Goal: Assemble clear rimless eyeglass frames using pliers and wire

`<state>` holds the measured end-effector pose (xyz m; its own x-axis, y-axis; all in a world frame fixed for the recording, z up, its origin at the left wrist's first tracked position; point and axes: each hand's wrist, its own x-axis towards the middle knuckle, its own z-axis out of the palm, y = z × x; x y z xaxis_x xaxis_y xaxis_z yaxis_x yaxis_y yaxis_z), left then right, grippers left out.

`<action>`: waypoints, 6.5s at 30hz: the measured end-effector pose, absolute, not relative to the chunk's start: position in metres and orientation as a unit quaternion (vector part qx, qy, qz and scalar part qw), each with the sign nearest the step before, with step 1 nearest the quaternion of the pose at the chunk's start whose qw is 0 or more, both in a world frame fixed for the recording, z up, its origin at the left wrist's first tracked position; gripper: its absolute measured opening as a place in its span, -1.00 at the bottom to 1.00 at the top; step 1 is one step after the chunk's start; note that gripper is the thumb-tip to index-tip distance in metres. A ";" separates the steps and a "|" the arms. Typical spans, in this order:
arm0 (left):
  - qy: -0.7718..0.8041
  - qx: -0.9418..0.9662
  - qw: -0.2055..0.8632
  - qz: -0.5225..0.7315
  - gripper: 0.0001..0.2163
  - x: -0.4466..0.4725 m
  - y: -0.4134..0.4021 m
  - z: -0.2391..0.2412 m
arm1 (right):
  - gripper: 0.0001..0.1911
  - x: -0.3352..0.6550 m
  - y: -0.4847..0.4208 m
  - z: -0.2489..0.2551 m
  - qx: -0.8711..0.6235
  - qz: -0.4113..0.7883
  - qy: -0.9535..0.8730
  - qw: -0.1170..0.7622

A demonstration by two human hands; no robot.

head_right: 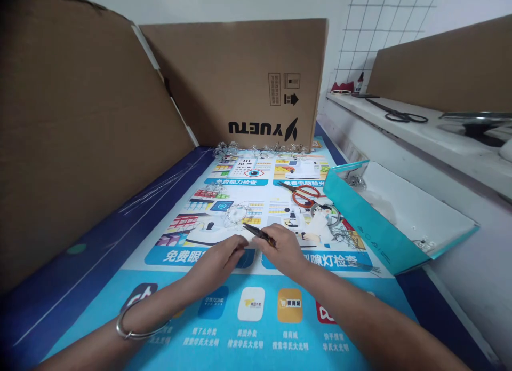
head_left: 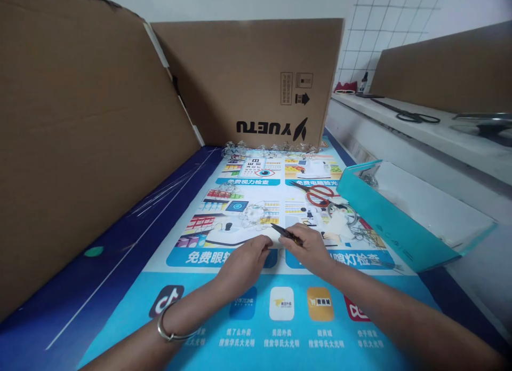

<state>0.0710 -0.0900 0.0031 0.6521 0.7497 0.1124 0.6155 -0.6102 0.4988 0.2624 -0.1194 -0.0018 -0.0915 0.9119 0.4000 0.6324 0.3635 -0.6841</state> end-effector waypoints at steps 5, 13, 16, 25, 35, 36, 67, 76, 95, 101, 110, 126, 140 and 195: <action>0.336 0.871 0.268 0.239 -0.73 0.067 -0.080 0.006 | -0.86 0.264 -0.120 0.001 -0.528 0.171 -0.733 0.394; 0.369 0.785 0.408 0.285 -0.84 0.062 -0.063 0.006 | -0.86 0.265 -0.118 -0.005 -0.512 0.163 -0.756 0.373; 0.389 0.720 0.502 0.281 -0.83 0.057 -0.057 0.010 | -0.83 0.268 -0.116 -0.008 -0.512 0.112 -0.773 0.358; 0.350 0.586 0.683 0.260 -0.74 0.052 -0.051 0.015 | -0.86 0.276 -0.110 -0.001 -0.480 -0.087 -0.835 0.256; 0.331 0.520 0.750 0.240 -0.75 0.050 -0.053 0.009 | -0.79 0.275 -0.112 0.004 -0.424 -0.210 -0.864 0.173; 0.329 0.519 0.752 0.239 -0.75 0.050 -0.053 0.008 | -0.79 0.275 -0.112 0.004 -0.421 -0.216 -0.864 0.171; 0.327 0.517 0.765 0.203 -0.79 0.050 -0.056 0.015 | -0.80 0.275 -0.118 0.005 -0.389 -0.218 -0.880 0.167; 0.316 0.561 0.734 0.215 -0.83 0.050 -0.058 0.016 | -0.83 0.273 -0.120 0.003 -0.396 -0.205 -0.879 0.170; 0.302 0.775 0.517 0.200 -0.85 0.048 -0.063 0.027 | -0.77 0.267 -0.122 0.018 -0.521 0.062 -0.847 0.080; 0.331 0.789 0.473 0.213 -0.83 0.046 -0.053 0.024 | -0.76 0.268 -0.121 0.007 -0.522 0.018 -0.844 0.121; 0.378 0.791 0.443 0.187 -0.82 0.041 -0.049 0.021 | -0.75 0.271 -0.118 -0.003 -0.494 -0.007 -0.854 0.166; 0.347 0.633 0.673 0.159 -0.81 0.045 -0.054 0.015 | -0.80 0.262 -0.124 0.013 -0.360 -0.258 -0.888 0.126; 0.369 0.609 0.681 0.168 -0.80 0.053 -0.060 0.014 | -0.80 0.259 -0.129 0.016 -0.365 -0.273 -0.882 0.119; 0.560 0.776 0.237 0.166 -0.88 -0.078 0.054 0.008 | -0.84 0.258 -0.126 -0.010 -0.505 0.137 -0.783 0.336</action>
